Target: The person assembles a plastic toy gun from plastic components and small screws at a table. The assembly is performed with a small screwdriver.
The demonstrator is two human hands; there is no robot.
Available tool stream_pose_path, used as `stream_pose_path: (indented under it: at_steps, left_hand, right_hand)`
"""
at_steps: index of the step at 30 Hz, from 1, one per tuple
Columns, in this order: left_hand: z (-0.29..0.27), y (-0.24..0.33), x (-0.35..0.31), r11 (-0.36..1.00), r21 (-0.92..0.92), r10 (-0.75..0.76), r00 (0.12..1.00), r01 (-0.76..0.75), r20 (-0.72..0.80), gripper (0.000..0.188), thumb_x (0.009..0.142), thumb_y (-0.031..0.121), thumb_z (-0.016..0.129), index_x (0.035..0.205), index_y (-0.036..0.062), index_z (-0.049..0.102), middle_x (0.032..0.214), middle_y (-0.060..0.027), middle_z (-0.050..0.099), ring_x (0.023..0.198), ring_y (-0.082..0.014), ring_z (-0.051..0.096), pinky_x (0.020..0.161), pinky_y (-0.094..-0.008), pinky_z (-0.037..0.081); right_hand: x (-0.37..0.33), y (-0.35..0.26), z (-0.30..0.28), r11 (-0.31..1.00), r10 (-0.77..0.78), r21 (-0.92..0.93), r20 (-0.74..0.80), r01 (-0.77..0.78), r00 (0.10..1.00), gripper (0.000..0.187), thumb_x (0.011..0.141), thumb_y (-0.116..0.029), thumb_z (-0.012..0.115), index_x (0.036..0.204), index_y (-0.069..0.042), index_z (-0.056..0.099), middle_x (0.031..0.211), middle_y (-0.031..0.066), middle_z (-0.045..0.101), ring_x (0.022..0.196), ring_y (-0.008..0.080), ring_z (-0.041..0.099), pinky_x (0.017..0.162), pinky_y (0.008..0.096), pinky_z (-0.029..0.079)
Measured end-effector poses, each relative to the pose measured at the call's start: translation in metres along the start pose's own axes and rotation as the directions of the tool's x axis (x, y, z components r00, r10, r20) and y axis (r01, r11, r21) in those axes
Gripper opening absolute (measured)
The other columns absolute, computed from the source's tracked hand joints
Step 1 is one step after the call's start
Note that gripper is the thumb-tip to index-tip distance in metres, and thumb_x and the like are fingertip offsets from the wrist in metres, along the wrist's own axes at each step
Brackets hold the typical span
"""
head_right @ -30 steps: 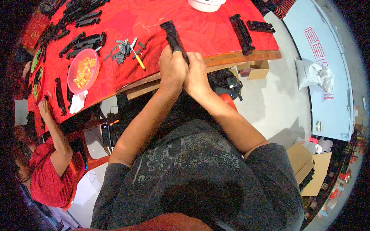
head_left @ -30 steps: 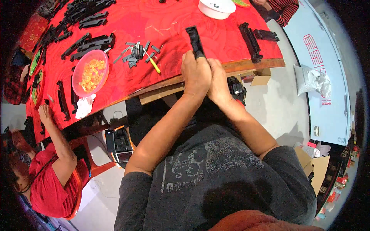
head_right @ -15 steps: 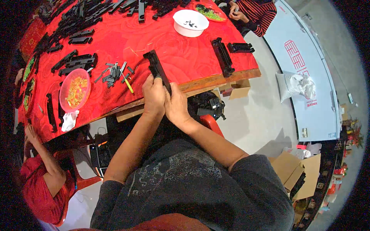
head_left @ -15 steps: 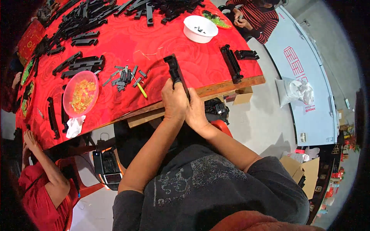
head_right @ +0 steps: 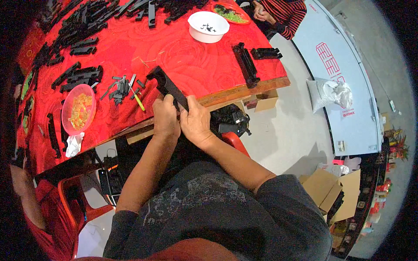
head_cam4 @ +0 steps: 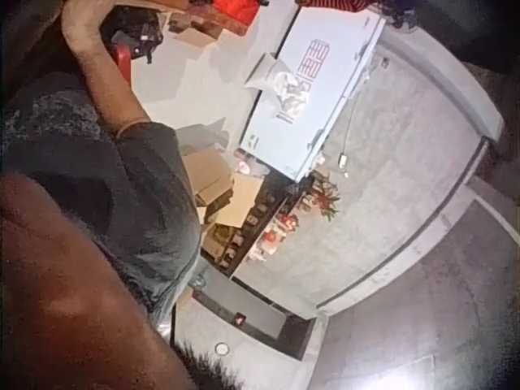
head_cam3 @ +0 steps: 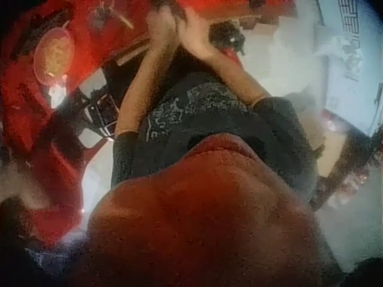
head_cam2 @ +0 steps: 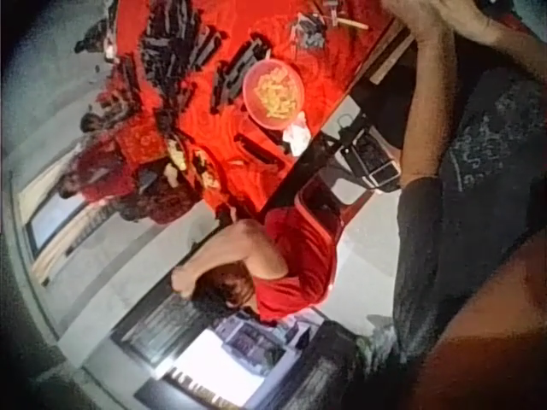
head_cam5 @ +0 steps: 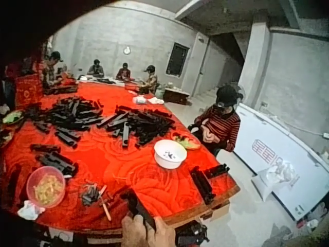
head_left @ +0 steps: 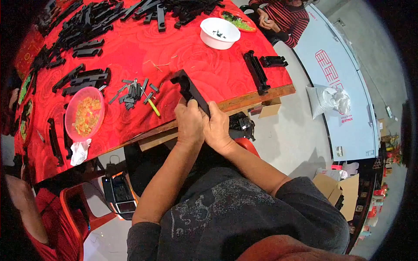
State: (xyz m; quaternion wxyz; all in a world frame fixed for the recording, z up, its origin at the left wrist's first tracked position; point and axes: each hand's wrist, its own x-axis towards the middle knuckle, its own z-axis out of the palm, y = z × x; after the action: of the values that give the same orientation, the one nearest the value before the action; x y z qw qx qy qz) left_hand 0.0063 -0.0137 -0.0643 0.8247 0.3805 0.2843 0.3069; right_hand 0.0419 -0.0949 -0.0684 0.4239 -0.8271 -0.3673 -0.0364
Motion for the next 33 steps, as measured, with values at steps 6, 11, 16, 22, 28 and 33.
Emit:
stream_pose_path:
  at_steps: [6, 11, 16, 22, 28, 33]
  left_hand:
    - [0.017, 0.013, -0.005, 1.0, -0.007, -0.004, 0.998, 0.003, -0.057, 0.021, 0.079, 0.01, 0.048, 0.072, -0.0057, 0.059, 0.06, -0.0061, 0.054, 0.052, -0.0156, 0.051, 0.047, -0.0385, 0.039]
    - [0.018, 0.02, 0.005, 0.999, 0.043, 0.005, 0.99, 0.001, -0.138, 0.021, 0.08, 0.012, 0.047, 0.072, -0.0032, 0.059, 0.061, -0.0052, 0.054, 0.052, -0.016, 0.051, 0.047, -0.0353, 0.038]
    - [0.012, -0.006, 0.02, 0.957, 0.26, 0.172, 0.973, -0.128, -0.156, 0.019, 0.082, 0.012, 0.045, 0.078, -0.0031, 0.056, 0.065, -0.0146, 0.058, 0.061, -0.0262, 0.056, 0.058, -0.0423, 0.043]
    - [0.009, -0.021, 0.009, 0.908, 0.354, 0.262, 0.963, -0.226, -0.058, 0.018, 0.076, 0.006, 0.047, 0.089, -0.0044, 0.054, 0.079, -0.0249, 0.058, 0.081, -0.0426, 0.058, 0.074, -0.0482, 0.043]
    - [0.01, -0.004, 0.004, 0.812, 0.536, 0.324, 0.942, -0.231, -0.085, 0.012, 0.074, 0.004, 0.052, 0.084, -0.0033, 0.054, 0.079, -0.0255, 0.059, 0.081, -0.044, 0.058, 0.072, -0.0499, 0.043]
    - [0.014, 0.0, 0.005, 0.701, 0.658, 0.398, 0.917, -0.276, -0.038, 0.012, 0.071, 0.004, 0.057, 0.08, -0.0034, 0.054, 0.077, -0.0261, 0.06, 0.081, -0.0467, 0.058, 0.072, -0.0524, 0.043]
  right_hand:
    - [0.008, 0.006, -0.004, 0.995, -0.076, -0.068, -0.065, 0.072, 0.995, 0.016, 0.085, -0.015, 0.06, 0.084, -0.002, 0.05, 0.071, 0.0247, 0.058, 0.071, 0.0458, 0.058, 0.06, 0.0515, 0.045]
    - [0.018, 0.005, 0.001, 0.995, -0.087, -0.058, -0.044, 0.084, 0.995, 0.017, 0.086, -0.015, 0.059, 0.08, -0.001, 0.051, 0.069, 0.0265, 0.057, 0.069, 0.0469, 0.058, 0.058, 0.0511, 0.044]
    - [0.021, 0.013, 0.009, 1.0, 0.019, 0.004, 0.036, -0.019, 0.999, 0.024, 0.088, -0.022, 0.057, 0.081, 0.0, 0.052, 0.071, 0.0286, 0.056, 0.075, 0.0483, 0.057, 0.063, 0.0521, 0.044]
    - [0.016, 0.016, 0.004, 0.991, 0.097, 0.082, 0.091, -0.105, 0.991, 0.024, 0.088, -0.025, 0.056, 0.086, -0.001, 0.054, 0.073, 0.0272, 0.059, 0.079, 0.0479, 0.059, 0.064, 0.0497, 0.045]
    - [0.015, 0.005, 0.003, 0.982, 0.117, 0.136, 0.109, -0.131, 0.987, 0.025, 0.085, -0.025, 0.06, 0.086, -0.001, 0.055, 0.075, 0.0261, 0.061, 0.08, 0.0465, 0.06, 0.066, 0.0481, 0.046]
    - [0.016, 0.013, 0.003, 0.981, 0.114, 0.149, 0.086, -0.126, 0.99, 0.024, 0.084, -0.024, 0.062, 0.087, -0.001, 0.056, 0.075, 0.0251, 0.062, 0.08, 0.0442, 0.062, 0.066, 0.0459, 0.046]
